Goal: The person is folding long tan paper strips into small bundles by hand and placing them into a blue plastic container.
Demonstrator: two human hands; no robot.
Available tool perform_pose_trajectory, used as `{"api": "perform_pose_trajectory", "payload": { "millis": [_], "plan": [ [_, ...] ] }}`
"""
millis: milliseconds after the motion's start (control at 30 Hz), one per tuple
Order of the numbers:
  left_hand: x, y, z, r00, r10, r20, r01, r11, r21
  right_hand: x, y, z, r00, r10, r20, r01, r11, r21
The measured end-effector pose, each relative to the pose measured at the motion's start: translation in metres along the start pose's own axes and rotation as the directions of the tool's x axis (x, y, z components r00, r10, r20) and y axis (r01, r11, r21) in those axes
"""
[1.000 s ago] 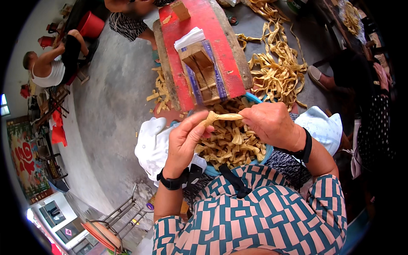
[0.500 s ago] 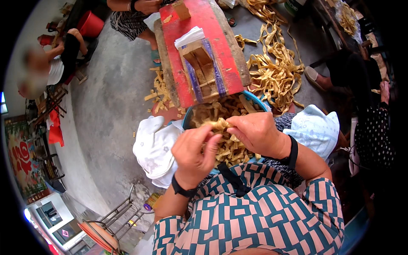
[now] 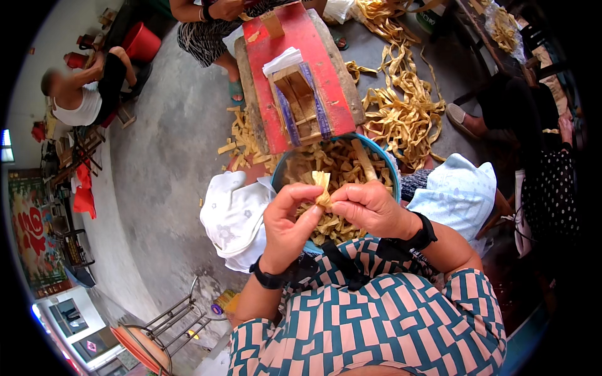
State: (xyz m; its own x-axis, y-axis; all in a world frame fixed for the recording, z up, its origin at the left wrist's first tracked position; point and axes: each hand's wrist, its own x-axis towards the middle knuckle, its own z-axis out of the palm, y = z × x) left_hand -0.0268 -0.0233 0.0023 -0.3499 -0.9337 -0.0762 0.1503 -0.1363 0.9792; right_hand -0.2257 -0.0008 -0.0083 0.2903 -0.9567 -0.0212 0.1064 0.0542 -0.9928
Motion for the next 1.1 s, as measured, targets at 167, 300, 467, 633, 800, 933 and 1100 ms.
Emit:
{"api": "perform_pose_trajectory", "payload": {
  "millis": [167,300,467,633,800,933,1100],
  "plan": [
    [0.001,0.000,0.008,0.900,0.435,0.008,-0.390,0.798,0.460,-0.008,0.001,0.011,0.997,-0.072,0.037,0.076,0.989,-0.126],
    [-0.003,-0.009,-0.019,0.872,0.486,-0.050,-0.414,0.790,0.453,-0.026,-0.004,0.020,0.917,-0.245,0.314,0.254,0.967,0.012],
    [-0.005,0.025,-0.038,0.936,0.323,-0.138,-0.251,0.891,0.379,-0.024,-0.001,0.005,0.979,0.198,0.056,-0.201,0.977,0.067],
    [-0.006,0.023,-0.042,0.914,0.328,-0.237,-0.211,0.887,0.412,-0.004,-0.021,-0.032,0.950,0.241,0.199,-0.296,0.899,0.323],
    [0.001,0.028,-0.017,0.889,0.415,0.194,-0.433,0.622,0.652,-0.002,-0.015,-0.040,0.913,0.321,0.251,-0.390,0.866,0.312],
    [0.006,0.036,0.011,0.823,0.367,0.434,-0.563,0.422,0.711,0.000,-0.011,-0.039,0.898,0.327,0.296,-0.408,0.870,0.276],
    [0.006,0.023,0.012,0.782,0.295,0.549,-0.615,0.222,0.757,-0.003,-0.004,-0.031,0.933,0.197,0.302,-0.194,0.980,-0.040]
  ]
}}
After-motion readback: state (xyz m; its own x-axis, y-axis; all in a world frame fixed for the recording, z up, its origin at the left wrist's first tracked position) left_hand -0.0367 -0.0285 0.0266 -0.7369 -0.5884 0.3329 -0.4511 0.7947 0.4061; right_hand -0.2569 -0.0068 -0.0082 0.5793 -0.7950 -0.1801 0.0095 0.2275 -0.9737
